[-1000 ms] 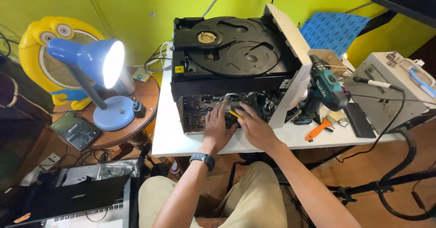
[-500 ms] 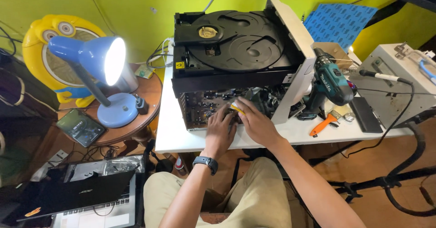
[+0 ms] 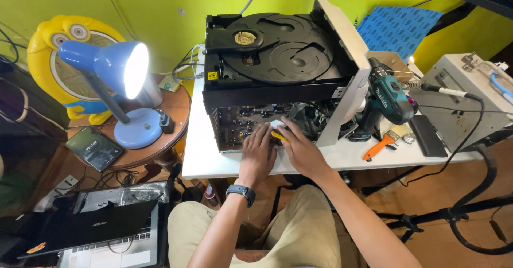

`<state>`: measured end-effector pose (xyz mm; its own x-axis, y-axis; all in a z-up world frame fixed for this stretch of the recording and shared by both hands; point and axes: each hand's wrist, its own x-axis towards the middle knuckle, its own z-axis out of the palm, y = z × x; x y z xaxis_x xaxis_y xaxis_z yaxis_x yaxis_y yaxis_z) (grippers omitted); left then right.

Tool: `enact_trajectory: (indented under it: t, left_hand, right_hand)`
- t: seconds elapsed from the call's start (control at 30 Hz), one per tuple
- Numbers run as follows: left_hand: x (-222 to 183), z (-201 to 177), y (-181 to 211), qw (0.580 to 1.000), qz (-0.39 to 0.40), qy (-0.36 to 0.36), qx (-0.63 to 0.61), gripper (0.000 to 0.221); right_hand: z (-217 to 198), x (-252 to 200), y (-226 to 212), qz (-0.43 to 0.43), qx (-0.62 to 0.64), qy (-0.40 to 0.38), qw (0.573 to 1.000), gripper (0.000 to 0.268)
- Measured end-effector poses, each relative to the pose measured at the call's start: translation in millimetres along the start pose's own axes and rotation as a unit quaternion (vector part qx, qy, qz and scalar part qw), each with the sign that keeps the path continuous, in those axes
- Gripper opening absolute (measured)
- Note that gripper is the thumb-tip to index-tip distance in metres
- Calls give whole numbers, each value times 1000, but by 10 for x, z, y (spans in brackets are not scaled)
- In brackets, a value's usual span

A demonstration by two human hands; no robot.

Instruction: Testing components on a circuit board inside an electronic device using a multimeter and a small probe tool.

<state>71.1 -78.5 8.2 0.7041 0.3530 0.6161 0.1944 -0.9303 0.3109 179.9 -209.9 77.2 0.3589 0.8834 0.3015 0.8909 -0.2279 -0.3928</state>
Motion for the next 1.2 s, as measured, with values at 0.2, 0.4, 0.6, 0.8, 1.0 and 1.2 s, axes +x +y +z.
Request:
enact_trajectory:
  t: [0.2,0.4,0.6,0.8,1.0,1.2]
  left_hand:
    - [-427,610,-349,960,-54,272,-20,58]
    - [-307,-184,-571,931,-201,296,-69,61]
    - [-223,-533,-498,955,-215,113,-168,36]
    - [-287,-556,-541,946,-243,115,-181,40]
    - [-458,-606,-737,932,-278,125,-196,45]
    - [-519,-794,-1111,914,-312,164,-200,51]
  right_hand:
    - [-275,-157,-85,-9,54,201,978,28]
    - [-375,-187,159,40,93,476,874,17]
    - [86,-455,445,294,204,390,848,22]
    - [306,-417,423,236,188,359,883,22]
    - [769,-75,-120,153,211,281,924,25]
    - [1238,596,-954,37,241,199,949,29]
